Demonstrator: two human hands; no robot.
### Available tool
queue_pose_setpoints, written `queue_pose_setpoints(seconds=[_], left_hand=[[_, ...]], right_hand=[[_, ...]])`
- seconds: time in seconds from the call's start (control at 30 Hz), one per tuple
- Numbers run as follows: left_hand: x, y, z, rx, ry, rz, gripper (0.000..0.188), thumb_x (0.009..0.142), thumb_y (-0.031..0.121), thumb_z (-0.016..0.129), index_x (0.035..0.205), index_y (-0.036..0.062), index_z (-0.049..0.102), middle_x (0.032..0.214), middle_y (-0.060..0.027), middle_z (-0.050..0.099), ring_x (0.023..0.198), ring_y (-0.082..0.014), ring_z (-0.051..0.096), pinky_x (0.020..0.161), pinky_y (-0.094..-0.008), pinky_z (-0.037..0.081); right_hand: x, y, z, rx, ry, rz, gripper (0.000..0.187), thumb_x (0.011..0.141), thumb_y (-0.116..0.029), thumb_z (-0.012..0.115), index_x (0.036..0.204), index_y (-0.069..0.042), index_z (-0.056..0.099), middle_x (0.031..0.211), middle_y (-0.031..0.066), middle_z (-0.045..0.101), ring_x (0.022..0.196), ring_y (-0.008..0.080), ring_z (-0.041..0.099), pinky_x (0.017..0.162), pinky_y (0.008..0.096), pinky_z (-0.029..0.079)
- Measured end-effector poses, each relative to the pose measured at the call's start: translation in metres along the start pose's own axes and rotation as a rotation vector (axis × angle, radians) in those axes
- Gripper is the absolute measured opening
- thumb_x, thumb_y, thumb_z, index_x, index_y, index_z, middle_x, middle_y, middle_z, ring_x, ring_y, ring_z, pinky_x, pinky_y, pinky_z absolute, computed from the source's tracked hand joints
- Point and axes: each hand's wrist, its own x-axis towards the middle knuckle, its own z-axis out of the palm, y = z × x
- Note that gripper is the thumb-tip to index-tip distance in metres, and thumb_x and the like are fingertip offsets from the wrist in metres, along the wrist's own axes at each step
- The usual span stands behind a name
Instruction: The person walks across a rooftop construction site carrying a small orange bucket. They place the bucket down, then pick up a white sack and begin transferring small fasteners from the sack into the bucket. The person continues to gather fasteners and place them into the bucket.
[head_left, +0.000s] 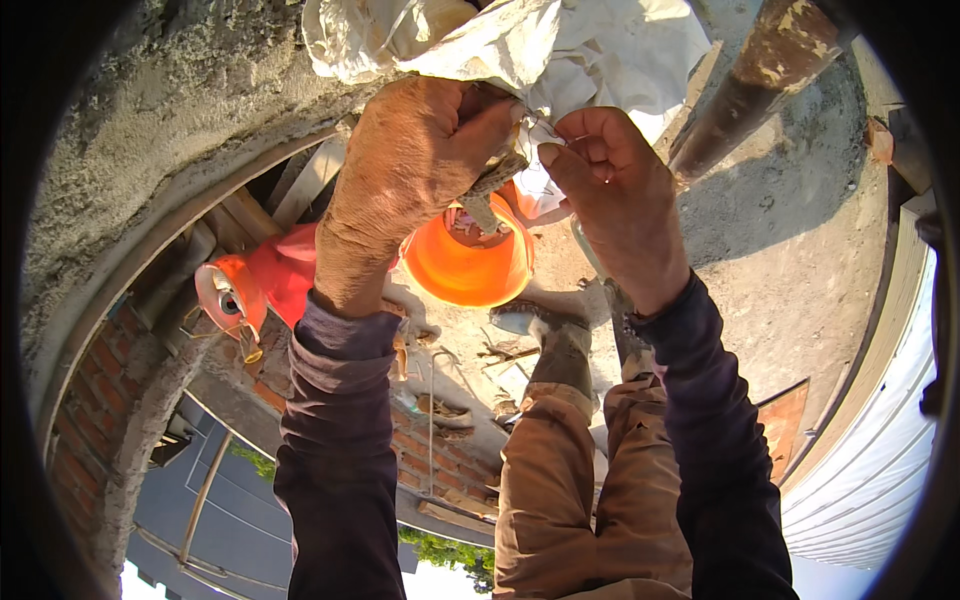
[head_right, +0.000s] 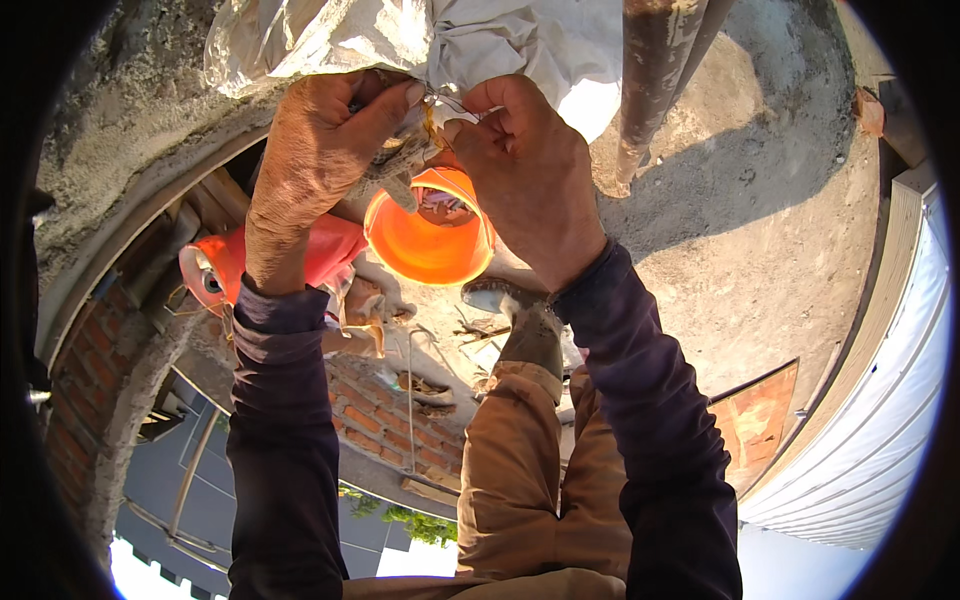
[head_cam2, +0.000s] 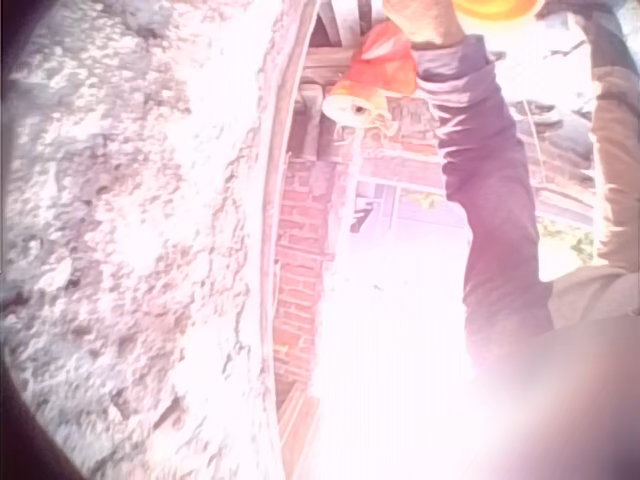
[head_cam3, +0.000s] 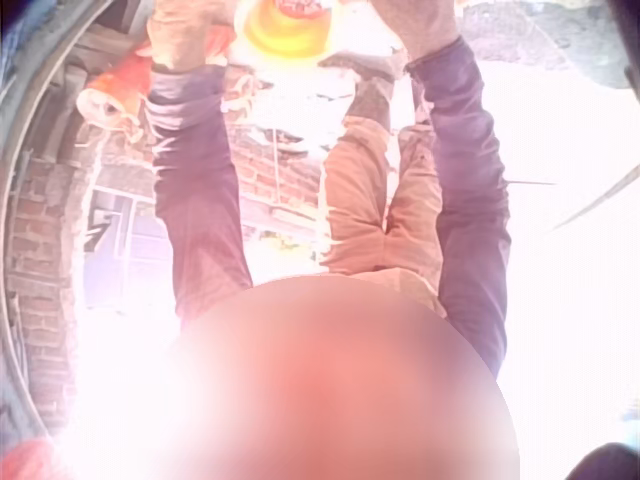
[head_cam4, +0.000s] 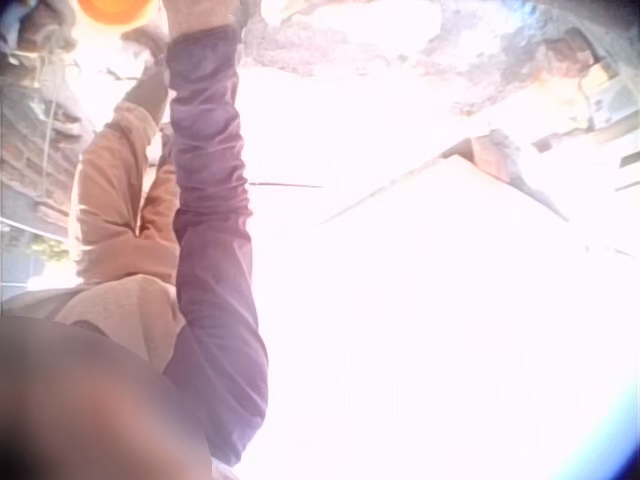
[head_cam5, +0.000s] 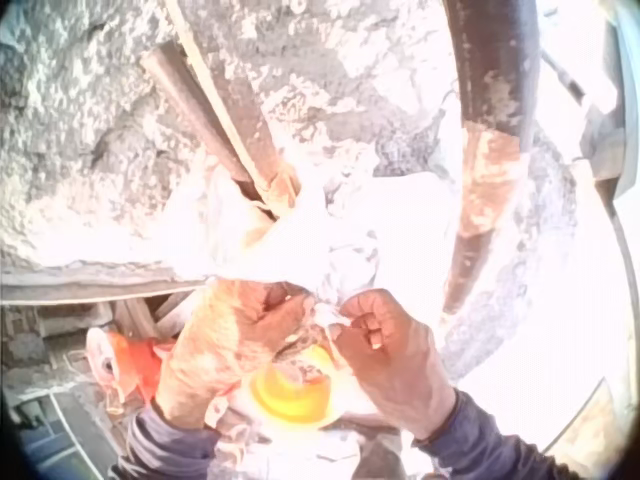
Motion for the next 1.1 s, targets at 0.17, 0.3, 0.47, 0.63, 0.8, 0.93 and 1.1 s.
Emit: queue_pose_setpoints(seconds=[0.17, 0.3, 0.47, 0.63, 0.8, 0.93, 1.1], left_hand=[[-0.003, 0.011, -0.010, -0.084, -0.136, -0.194, 0.026, 0.096, 0.023, 0.070, 0.101, -0.0029, 0.074, 0.076, -0.0009, 0.070, 0.074, -0.0030, 0.056, 0.065, -0.0240, 0.048], [-0.003, 0.010, -0.011, -0.140, -0.132, -0.201, 0.029, 0.096, 0.025, 0.071, 0.103, -0.0025, 0.075, 0.077, 0.0000, 0.070, 0.075, -0.0033, 0.056, 0.067, -0.0236, 0.048], [-0.006, 0.005, -0.007, -0.234, -0.084, -0.194, 0.029, 0.095, 0.025, 0.069, 0.107, -0.0001, 0.074, 0.083, -0.0049, 0.073, 0.077, -0.0081, 0.062, 0.070, -0.0274, 0.051], [0.003, -0.008, 0.003, -0.222, 0.007, 0.011, 0.026, 0.092, 0.025, 0.069, 0.109, 0.0067, 0.073, 0.088, -0.0141, 0.073, 0.079, -0.0237, 0.071, 0.071, -0.0357, 0.055], [0.008, -0.022, -0.006, 0.209, 0.017, 0.298, 0.023, 0.088, 0.024, 0.070, 0.110, 0.0176, 0.074, 0.093, -0.0125, 0.073, 0.083, -0.0319, 0.072, 0.070, -0.0390, 0.058], [0.001, -0.021, -0.010, 0.271, -0.041, 0.214, 0.025, 0.088, 0.026, 0.070, 0.112, 0.0190, 0.074, 0.098, -0.0122, 0.073, 0.088, -0.0313, 0.071, 0.074, -0.0392, 0.058], [-0.008, -0.013, -0.006, 0.368, -0.022, 0.307, 0.027, 0.090, 0.033, 0.068, 0.114, 0.0233, 0.073, 0.113, -0.0099, 0.071, 0.103, -0.0294, 0.069, 0.087, -0.0402, 0.056]], right_hand=[[0.004, -0.004, -0.010, -0.160, -0.026, -0.153, 0.017, 0.091, -0.009, 0.066, 0.104, 0.000, 0.062, 0.091, 0.0133, 0.069, 0.075, 0.0171, 0.069, 0.064, 0.0320, 0.055], [0.005, -0.011, -0.020, 0.118, -0.023, -0.018, 0.014, 0.092, -0.010, 0.065, 0.102, 0.001, 0.064, 0.089, 0.0107, 0.069, 0.078, 0.0183, 0.069, 0.071, 0.0317, 0.058], [0.016, -0.026, -0.036, 0.974, -0.190, 0.473, 0.018, 0.095, -0.018, 0.068, 0.103, -0.002, 0.064, 0.093, 0.0043, 0.070, 0.089, 0.0159, 0.068, 0.093, 0.0419, 0.058], [-0.007, -0.045, -0.006, 0.253, -0.098, -0.158, 0.009, 0.093, -0.009, 0.068, 0.101, -0.004, 0.066, 0.093, 0.0074, 0.070, 0.087, 0.0199, 0.068, 0.082, 0.0372, 0.058], [-0.020, -0.030, 0.011, -0.493, -0.232, -0.665, 0.022, 0.087, -0.005, 0.071, 0.106, -0.001, 0.061, 0.090, 0.0133, 0.069, 0.084, 0.0310, 0.067, 0.072, 0.0374, 0.056], [-0.014, -0.016, 0.000, -0.224, -0.207, -0.539, 0.018, 0.091, -0.011, 0.068, 0.099, -0.003, 0.054, 0.084, 0.0137, 0.067, 0.077, 0.0292, 0.068, 0.067, 0.0393, 0.055], [-0.001, -0.019, -0.011, -0.241, -0.335, -0.169, 0.017, 0.094, -0.012, 0.069, 0.101, -0.001, 0.058, 0.083, 0.0100, 0.070, 0.072, 0.0185, 0.069, 0.067, 0.0292, 0.055]])
